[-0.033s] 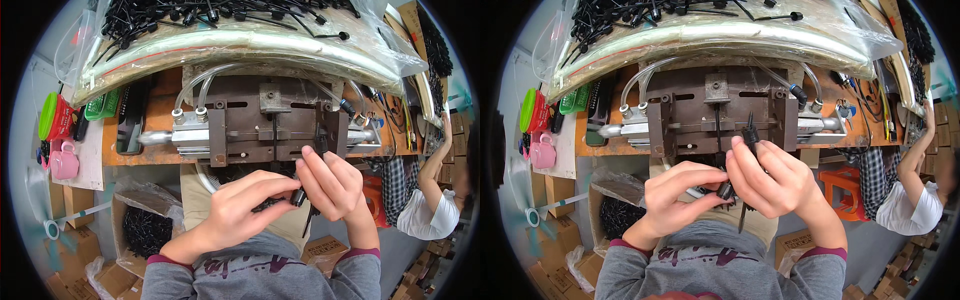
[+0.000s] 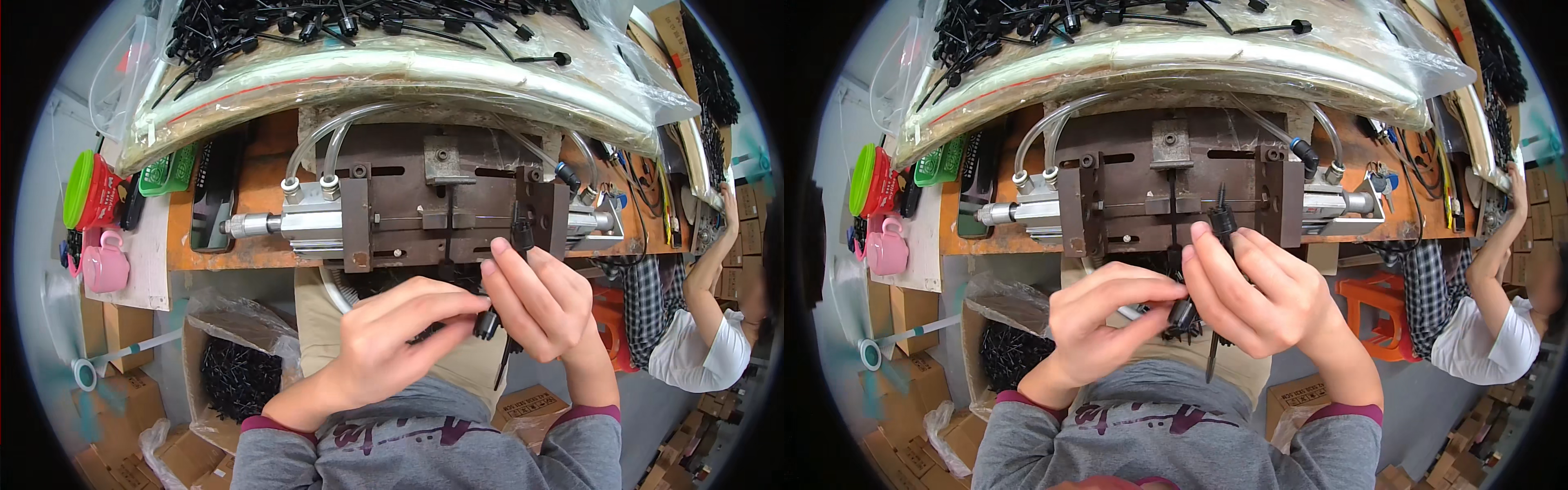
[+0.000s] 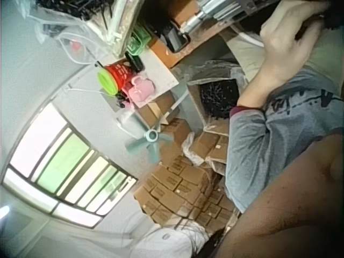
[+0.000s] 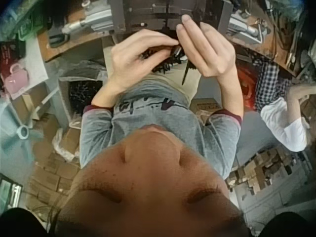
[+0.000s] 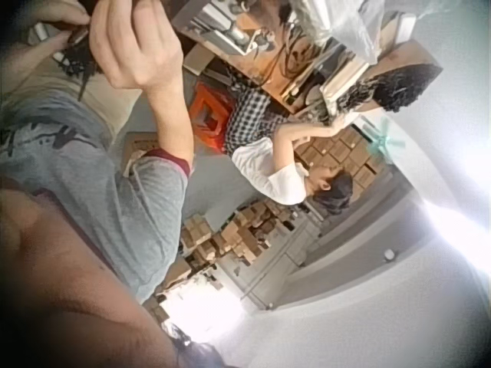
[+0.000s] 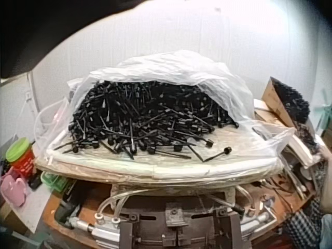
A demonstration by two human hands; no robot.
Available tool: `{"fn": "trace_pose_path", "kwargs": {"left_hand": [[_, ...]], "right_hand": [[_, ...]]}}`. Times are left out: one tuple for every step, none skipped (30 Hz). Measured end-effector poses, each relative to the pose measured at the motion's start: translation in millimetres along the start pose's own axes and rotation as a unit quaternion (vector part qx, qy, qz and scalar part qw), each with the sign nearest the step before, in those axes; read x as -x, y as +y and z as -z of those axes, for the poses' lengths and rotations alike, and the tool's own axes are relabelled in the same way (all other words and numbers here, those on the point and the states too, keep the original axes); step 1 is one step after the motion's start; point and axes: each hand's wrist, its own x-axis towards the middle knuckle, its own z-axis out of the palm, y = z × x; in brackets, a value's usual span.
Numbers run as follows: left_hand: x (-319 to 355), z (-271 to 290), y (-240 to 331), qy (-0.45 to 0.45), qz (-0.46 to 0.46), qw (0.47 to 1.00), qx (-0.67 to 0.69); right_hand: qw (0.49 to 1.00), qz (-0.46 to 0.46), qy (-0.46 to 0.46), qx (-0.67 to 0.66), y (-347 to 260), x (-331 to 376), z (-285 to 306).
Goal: Using a manual fixture to assemble or process small black plastic components.
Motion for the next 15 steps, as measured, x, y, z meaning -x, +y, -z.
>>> {"fn": "trace_pose_path", "kwargs": {"left_hand": [[-1.1, 1.1, -1.8, 0.01, -0.028, 0.999, -0.023], [-2.2, 1.1, 4.0, 0.01, 0.008, 1.0, 0.019], [-4.3, 1.2, 15.0, 0.011, 0.046, 0.997, 0.063], [-5.2, 1.2, 20.8, 0.011, 0.083, 0.991, 0.106], [-4.0, 0.9, 18.4, 0.012, 0.071, 0.993, 0.09], [-2.3, 1.0, 13.8, 0.013, 0.058, 0.996, 0.073], [-0.5, 1.1, 9.9, 0.014, 0.045, 0.997, 0.056], [2.0, 0.8, 8.6, 0.024, 0.046, 0.998, 0.045], [3.0, 0.3, 8.2, 0.031, 0.032, 0.999, -0.015], [3.6, -0.4, 7.9, 0.038, 0.017, 0.996, -0.074], [4.0, -0.9, 7.3, 0.045, 0.001, 0.99, -0.134], [3.7, 0.4, 2.6, 0.024, -0.025, 0.981, -0.192], [4.0, -1.7, -1.3, 0.021, -0.025, 0.975, -0.22], [4.2, -5.4, -5.0, 0.017, -0.025, 0.968, -0.248], [4.4, -8.3, -8.1, 0.013, -0.025, 0.962, -0.273]], "right_hand": [[1.0, -0.001, -0.001, -0.003, -0.1, -1.5, 0.6], [1.0, 0.006, 0.005, 0.003, 0.4, -1.7, -0.2], [1.0, 0.013, 0.011, 0.009, 1.1, -1.8, -1.4], [1.0, 0.019, 0.016, 0.015, 1.3, -1.6, -2.0], [1.0, 0.013, 0.007, 0.006, -0.2, -1.0, -1.2], [1.0, 0.007, 0.0, -0.003, -2.2, -1.0, 0.4], [1.0, 0.002, -0.007, -0.012, -3.3, -1.0, 1.3], [1.0, 0.008, 0.001, -0.005, -0.9, -1.3, 0.8], [1.0, -0.001, 0.009, 0.002, 1.7, -0.2, -0.4], [1.0, -0.01, 0.016, 0.008, 4.6, 1.7, -1.2], [0.999, -0.019, 0.024, 0.015, 6.7, 3.9, -1.1], [0.999, -0.026, 0.027, 0.021, 7.4, 4.5, 1.0], [0.999, -0.039, 0.027, 0.025, 6.8, 6.1, 3.9], [0.998, -0.037, 0.031, 0.031, 6.8, 8.0, 4.6], [0.998, -0.035, 0.033, 0.04, 6.6, 10.1, 5.9]]}}
